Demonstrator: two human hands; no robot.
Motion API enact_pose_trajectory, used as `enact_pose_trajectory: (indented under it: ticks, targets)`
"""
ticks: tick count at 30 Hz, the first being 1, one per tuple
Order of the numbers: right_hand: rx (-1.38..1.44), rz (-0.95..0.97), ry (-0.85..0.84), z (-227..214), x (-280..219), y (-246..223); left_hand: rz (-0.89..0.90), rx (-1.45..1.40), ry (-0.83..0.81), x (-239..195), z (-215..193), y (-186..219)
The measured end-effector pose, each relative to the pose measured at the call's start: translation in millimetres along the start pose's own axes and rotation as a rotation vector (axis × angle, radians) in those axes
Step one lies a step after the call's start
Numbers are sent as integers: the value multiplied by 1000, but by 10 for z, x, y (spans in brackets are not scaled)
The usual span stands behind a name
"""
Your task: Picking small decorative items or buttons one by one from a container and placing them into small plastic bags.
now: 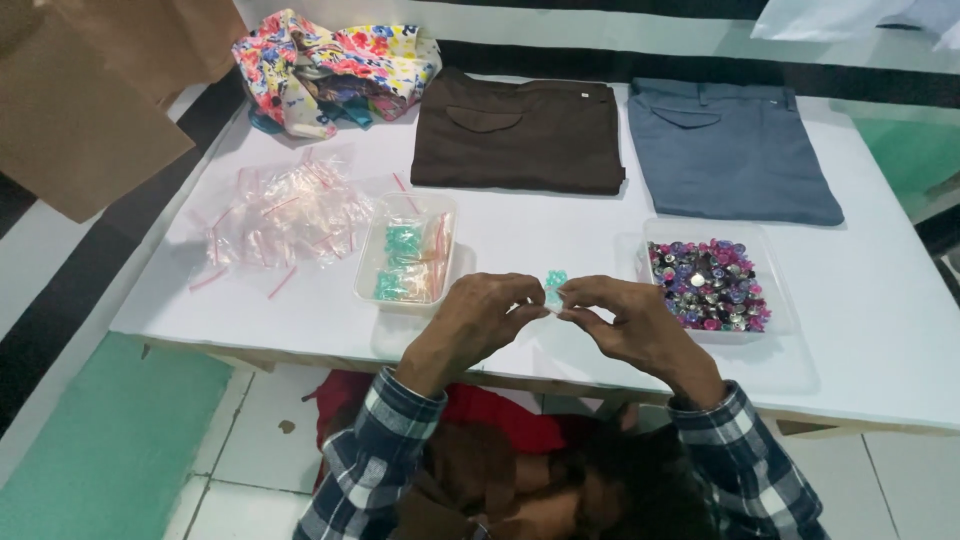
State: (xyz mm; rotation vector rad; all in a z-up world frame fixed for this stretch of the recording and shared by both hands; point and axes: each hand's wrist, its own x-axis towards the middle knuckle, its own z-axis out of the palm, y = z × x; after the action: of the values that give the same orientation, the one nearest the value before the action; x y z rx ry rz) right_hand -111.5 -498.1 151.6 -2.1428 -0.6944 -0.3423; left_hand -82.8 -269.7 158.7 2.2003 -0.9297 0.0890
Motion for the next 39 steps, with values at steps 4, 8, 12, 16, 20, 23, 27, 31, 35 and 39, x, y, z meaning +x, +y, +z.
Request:
enact_pose_trajectory:
  ticks: [4,8,12,16,20,23,27,31,35,39]
  targets:
    - [97,156,27,129,1,-34,1,-3,92,31,84,-87]
    - [125,304,145,356,-70,71,43,0,127,79,95,-140]
    - [99,340,212,468,-94,124,41,59,102,103,105,-219]
    - [168,278,165,389,-7,-148,15,47,94,96,-14,-107]
    - [145,322,204,482,-23,64,-17,46,40,109,43,-186]
    - [103,340,188,422,10,149,-41,70,19,134,-15,-187]
    - [12,374,141,282,52,308,-118,127,48,131,-48,-287]
    - [-176,402,99,424,-56,806,-187,177,-5,146,-74,-368]
    - [-400,510,-101,604,-47,908,-242,193,-21,154,-79,-393]
    - [-452,529,-78,736,-98,1193,-281,165,-24,150,-81,-451]
